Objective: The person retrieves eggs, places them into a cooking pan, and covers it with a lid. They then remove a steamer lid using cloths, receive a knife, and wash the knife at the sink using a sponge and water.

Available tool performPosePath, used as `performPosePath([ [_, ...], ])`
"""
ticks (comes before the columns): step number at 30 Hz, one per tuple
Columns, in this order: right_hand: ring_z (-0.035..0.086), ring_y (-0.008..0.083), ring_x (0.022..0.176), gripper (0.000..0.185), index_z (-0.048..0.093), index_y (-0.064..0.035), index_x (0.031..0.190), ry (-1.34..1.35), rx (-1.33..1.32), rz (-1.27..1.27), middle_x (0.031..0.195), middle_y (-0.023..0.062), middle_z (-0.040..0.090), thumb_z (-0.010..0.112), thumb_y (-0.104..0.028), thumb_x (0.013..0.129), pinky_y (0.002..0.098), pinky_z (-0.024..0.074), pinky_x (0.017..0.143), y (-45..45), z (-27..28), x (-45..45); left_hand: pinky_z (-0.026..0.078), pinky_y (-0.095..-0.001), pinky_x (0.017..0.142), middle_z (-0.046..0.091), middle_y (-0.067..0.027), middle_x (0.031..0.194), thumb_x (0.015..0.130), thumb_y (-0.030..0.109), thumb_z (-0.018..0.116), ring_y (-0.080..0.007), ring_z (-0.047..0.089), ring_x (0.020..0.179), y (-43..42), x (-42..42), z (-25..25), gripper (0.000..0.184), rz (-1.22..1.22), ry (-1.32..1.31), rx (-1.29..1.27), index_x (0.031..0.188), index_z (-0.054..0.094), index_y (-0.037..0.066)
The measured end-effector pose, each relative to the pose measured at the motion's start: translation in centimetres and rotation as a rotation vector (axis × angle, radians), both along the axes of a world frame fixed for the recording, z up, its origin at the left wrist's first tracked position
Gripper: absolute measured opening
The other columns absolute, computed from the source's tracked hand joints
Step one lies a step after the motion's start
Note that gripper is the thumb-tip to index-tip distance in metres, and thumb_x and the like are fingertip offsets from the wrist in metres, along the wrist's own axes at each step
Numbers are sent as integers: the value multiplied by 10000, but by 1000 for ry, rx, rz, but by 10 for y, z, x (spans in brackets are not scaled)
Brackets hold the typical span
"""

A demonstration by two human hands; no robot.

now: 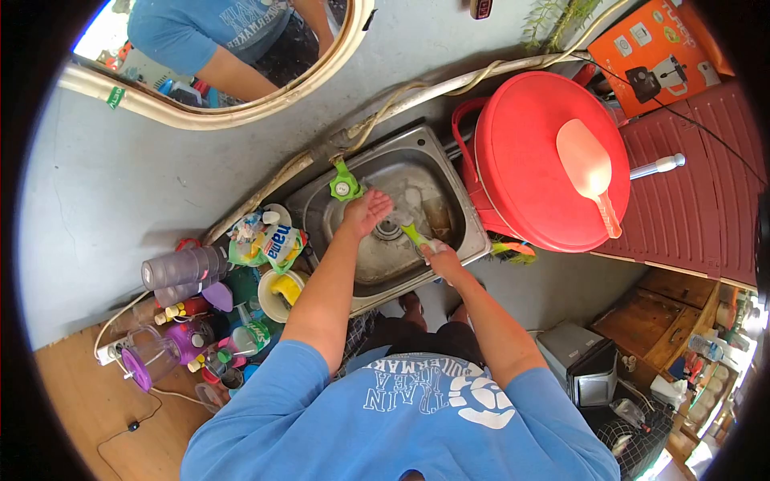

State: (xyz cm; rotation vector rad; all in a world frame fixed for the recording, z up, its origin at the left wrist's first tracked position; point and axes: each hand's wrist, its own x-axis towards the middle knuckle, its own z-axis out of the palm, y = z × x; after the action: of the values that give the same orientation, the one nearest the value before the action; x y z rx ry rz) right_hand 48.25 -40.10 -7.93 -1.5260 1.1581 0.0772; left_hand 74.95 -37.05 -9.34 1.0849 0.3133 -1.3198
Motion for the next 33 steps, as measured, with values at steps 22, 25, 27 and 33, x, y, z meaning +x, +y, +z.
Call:
performPosePath([
  [22, 532, 174, 716, 418, 654, -51, 976, -70, 117, -48, 721, 44, 591, 569, -460, 975, 328, 442, 698, -6, -12, 20, 554, -458, 963, 618, -252, 1172, 986, 187, 598, -355, 642, 1091, 5, 10, 13, 360, -274, -284, 54, 1201, 528, -93],
  [25, 509, 173, 716, 405, 635, -52, 947, -85, 119, -60, 719, 40, 569, 565, -450, 980, 334, 430, 684, -6, -3, 8, 542, -477, 979, 615, -245, 1171, 987, 172, 588, -362, 636, 1099, 5, 9, 5, 344, -290, -171, 34, 1207, 519, -82],
  [27, 516, 175, 725, 405, 631, -52, 945, -61, 133, -59, 727, 47, 573, 568, -451, 977, 336, 432, 688, -6, -4, 1, 531, -493, 985, 622, -223, 1108, 985, 177, 588, -367, 640, 1056, 4, 7, -4, 315, -39, -89, 33, 1179, 525, -63],
  [33, 611, 227, 726, 466, 651, -55, 1039, 1, 81, -46, 730, 101, 633, 573, -507, 951, 371, 478, 680, -4, -5, -13, 557, -471, 933, 605, -153, 1039, 987, 132, 543, -331, 631, 984, -26, 7, -32, 149, -88, -40, 142, 1073, 534, 10],
])
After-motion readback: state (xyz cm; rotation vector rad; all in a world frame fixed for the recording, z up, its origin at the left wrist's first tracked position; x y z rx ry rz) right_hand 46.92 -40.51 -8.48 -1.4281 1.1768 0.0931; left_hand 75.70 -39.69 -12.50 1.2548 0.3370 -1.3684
